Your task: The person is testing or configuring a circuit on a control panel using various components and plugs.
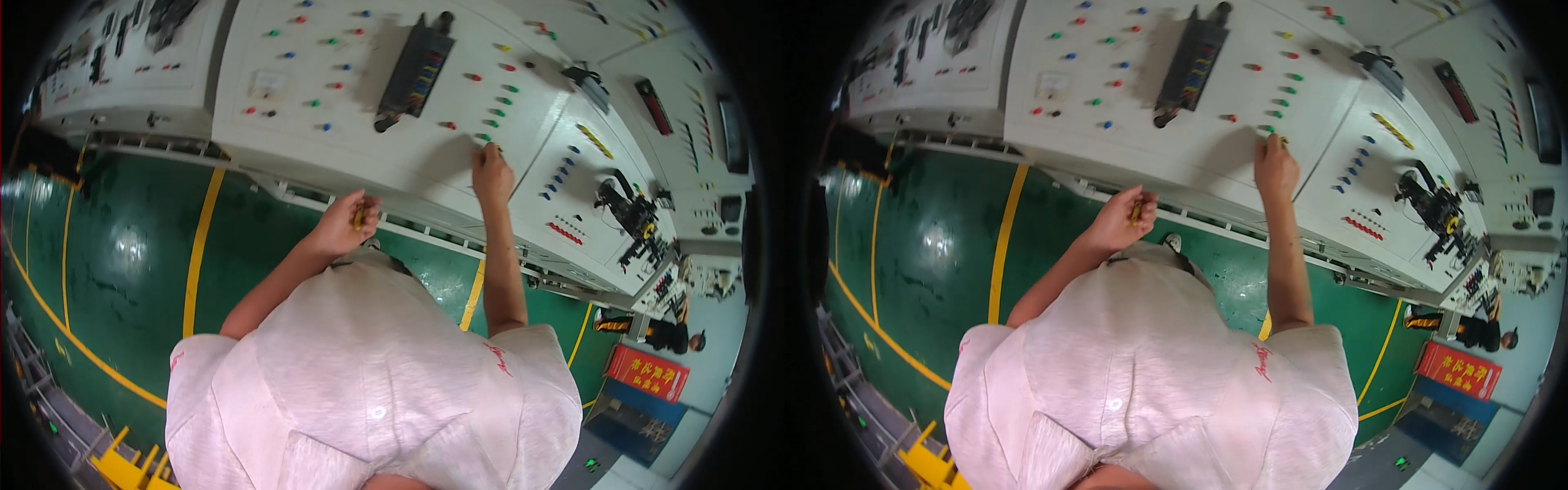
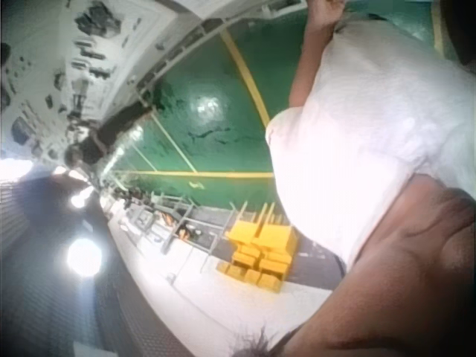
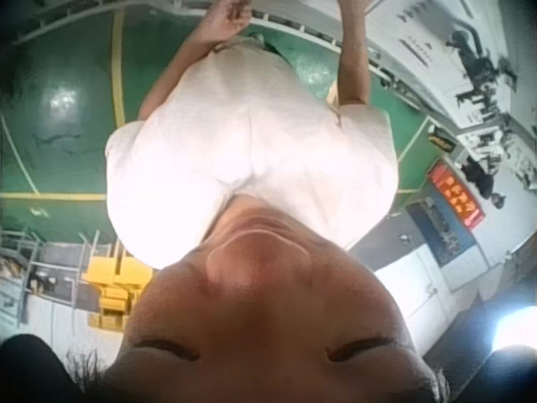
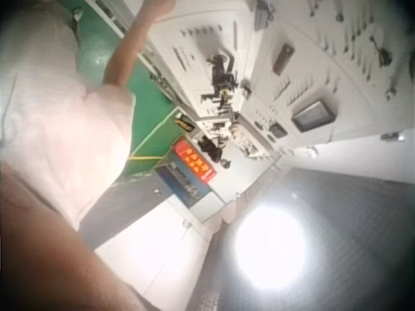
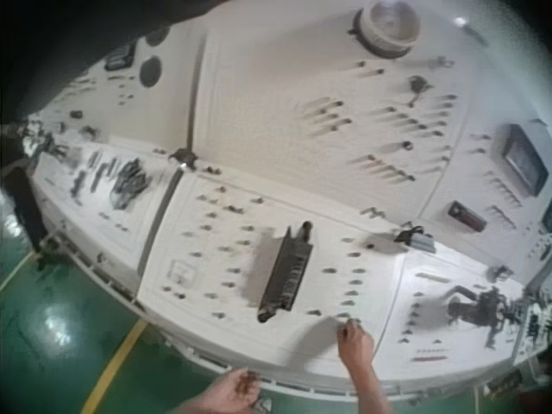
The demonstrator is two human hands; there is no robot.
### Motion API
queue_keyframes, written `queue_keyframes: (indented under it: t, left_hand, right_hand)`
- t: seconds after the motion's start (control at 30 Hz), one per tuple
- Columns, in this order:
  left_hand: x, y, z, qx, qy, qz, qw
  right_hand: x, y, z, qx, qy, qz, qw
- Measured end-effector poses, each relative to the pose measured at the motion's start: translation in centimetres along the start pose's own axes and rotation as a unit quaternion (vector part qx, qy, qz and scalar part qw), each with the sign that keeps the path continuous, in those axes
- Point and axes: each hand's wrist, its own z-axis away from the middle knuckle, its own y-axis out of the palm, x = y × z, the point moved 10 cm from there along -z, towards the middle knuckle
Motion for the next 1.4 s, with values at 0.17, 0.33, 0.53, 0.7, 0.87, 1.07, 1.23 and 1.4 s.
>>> queue_keyframes:
  t: [0.17, 0.33, 0.53, 0.7, 0.87, 1.07, 1.23, 1.4]
  left_hand:
    - [-0.6, 0.5, 0.6, -0.003, 0.036, 0.022, 0.999]
    - [-1.0, 1.3, 1.2, 0.014, 0.051, 0.016, 0.998]
    - [-3.1, 3.8, 2.0, 0.064, 0.216, -0.372, 0.9]
    - [-2.0, 4.1, 2.6, 0.061, 0.227, -0.567, 0.789]
    - [-2.0, 1.9, 1.8, 0.016, 0.199, -0.596, 0.778]
    - [0.5, 2.4, 1.2, -0.138, 0.028, -0.071, 0.987]
    - [1.3, -0.6, 0.1, -0.071, -0.091, -0.064, 0.991]
    - [1.0, 0.6, 0.7, -0.1, -0.083, -0.075, 0.989]
  right_hand:
    - [0.1, 0.0, -0.4, 0.043, 0.083, 0.028, 0.995]
    - [8.3, -1.5, 3.0, 0.177, 0.103, -0.208, 0.956]
    - [17.7, 0.6, 8.3, 0.329, -0.05, -0.348, 0.876]
    - [17.4, 1.8, 10.0, 0.312, -0.095, -0.307, 0.894]
    - [17.7, 0.8, 10.1, 0.269, -0.131, -0.31, 0.903]
    - [15.0, -0.2, 8.3, 0.253, -0.099, -0.404, 0.873]
    - [-1.9, -5.9, 0.1, -0.007, 0.168, -0.266, 0.949]
    - [-4.9, -4.0, -1.6, -0.01, 0.119, -0.155, 0.981]
